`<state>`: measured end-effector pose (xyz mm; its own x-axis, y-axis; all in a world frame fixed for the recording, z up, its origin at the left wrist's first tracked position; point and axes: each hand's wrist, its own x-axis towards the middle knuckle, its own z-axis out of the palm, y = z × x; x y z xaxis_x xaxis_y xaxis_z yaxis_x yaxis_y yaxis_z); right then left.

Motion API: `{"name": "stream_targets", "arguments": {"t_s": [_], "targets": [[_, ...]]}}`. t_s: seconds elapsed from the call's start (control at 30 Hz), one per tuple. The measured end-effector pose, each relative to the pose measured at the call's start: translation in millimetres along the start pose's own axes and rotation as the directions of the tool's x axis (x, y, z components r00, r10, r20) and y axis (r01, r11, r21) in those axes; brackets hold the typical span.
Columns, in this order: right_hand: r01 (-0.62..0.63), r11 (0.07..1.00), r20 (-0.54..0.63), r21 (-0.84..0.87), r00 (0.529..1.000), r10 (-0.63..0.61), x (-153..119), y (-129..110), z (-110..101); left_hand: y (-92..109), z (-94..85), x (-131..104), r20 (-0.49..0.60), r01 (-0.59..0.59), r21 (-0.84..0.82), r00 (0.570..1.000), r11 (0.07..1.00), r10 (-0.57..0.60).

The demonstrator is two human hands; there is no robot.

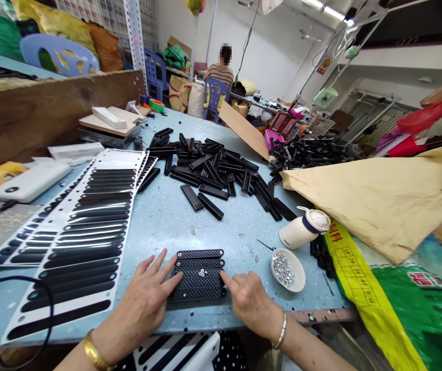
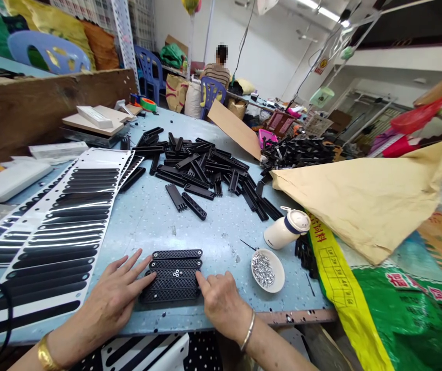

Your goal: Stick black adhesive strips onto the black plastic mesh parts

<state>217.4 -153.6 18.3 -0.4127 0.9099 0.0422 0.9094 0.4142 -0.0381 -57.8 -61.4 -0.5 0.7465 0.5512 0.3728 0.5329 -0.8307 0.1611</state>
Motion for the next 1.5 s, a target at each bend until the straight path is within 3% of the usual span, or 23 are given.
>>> {"name": "stream_targets", "arguments": {"t_s": [0.5,0.77,1.03,1.23,1.5], "targets": [[0.057,0.996,-0.165,0.062,0.985,-0.046,-8.3,2.7,21.5,-3.6,-11.6,-18.2,0.115,0.055,0.112,0.991,0.992,-0.068],[0.055,0.994,-0.21,0.091,0.977,-0.034,-6.0,1.3,20.2,-7.9,-0.9,-23.0,0.096,0.066,-0.056,0.994,0.996,-0.06],[0.048,0.964,-0.232,0.26,0.973,0.014,-3.3,3.3,21.5,-9.3,-8.5,-19.1,0.195,0.096,-0.159,0.979,0.983,-0.064],[0.072,0.979,-0.233,0.19,0.972,-0.026,-7.3,1.5,25.1,-3.0,-2.2,-20.6,0.156,0.035,-0.137,0.988,0.99,-0.013],[0.065,0.976,-0.221,0.21,0.975,-0.017,-6.5,3.7,29.1,16.5,-1.7,-19.4,0.048,0.096,-0.045,0.994,0.994,-0.094]]}}
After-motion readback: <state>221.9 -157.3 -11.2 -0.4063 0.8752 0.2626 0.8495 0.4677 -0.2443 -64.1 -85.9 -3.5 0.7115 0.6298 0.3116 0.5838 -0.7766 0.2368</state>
